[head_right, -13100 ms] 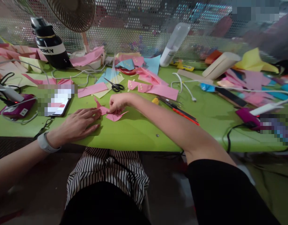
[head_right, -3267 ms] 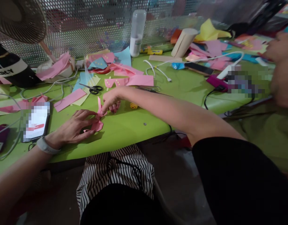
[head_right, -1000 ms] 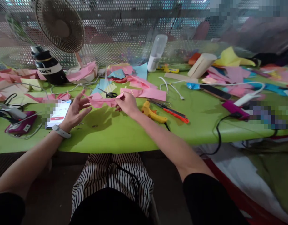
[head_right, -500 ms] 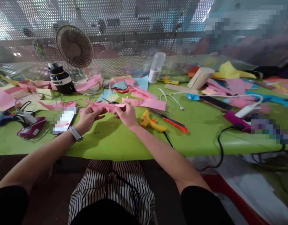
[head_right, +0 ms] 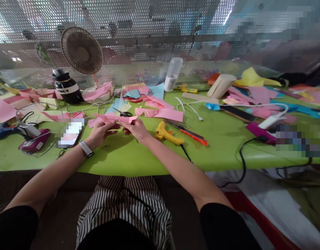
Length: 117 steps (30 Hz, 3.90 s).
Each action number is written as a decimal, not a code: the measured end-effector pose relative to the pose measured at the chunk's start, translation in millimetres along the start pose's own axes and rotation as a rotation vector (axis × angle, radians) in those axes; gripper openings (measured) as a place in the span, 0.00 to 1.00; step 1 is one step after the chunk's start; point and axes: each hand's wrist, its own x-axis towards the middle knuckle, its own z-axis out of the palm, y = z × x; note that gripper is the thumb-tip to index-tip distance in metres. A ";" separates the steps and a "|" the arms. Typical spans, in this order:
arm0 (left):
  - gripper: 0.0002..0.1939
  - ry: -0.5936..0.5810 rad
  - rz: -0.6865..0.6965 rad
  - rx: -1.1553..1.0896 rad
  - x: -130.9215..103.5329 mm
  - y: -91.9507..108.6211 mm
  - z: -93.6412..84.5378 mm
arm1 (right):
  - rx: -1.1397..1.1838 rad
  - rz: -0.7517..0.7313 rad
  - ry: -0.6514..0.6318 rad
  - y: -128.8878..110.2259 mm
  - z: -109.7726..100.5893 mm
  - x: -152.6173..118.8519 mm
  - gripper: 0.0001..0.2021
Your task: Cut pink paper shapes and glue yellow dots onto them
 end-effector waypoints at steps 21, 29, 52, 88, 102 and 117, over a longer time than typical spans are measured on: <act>0.20 -0.014 0.007 0.035 0.2 -4.8 -3.7 | -0.041 -0.057 -0.058 -2.6 -1.4 -7.2 0.13; 0.19 -0.026 -0.034 0.032 0.8 -4.0 -6.0 | -0.023 -0.049 -0.057 -0.5 -0.1 -6.0 0.15; 0.22 0.025 0.189 0.143 7.4 -10.4 -8.8 | 0.012 -0.130 0.158 16.2 -7.4 7.6 0.16; 0.26 0.025 0.351 0.282 6.7 -7.2 -10.7 | -0.274 -0.356 0.141 6.2 -16.5 8.7 0.11; 0.24 0.011 0.376 0.297 5.7 -5.7 -9.7 | -0.245 -0.336 0.134 9.1 -18.7 10.8 0.11; 0.24 0.032 0.376 0.297 7.5 -7.8 -11.2 | -0.269 -0.314 0.118 6.3 -16.8 9.8 0.11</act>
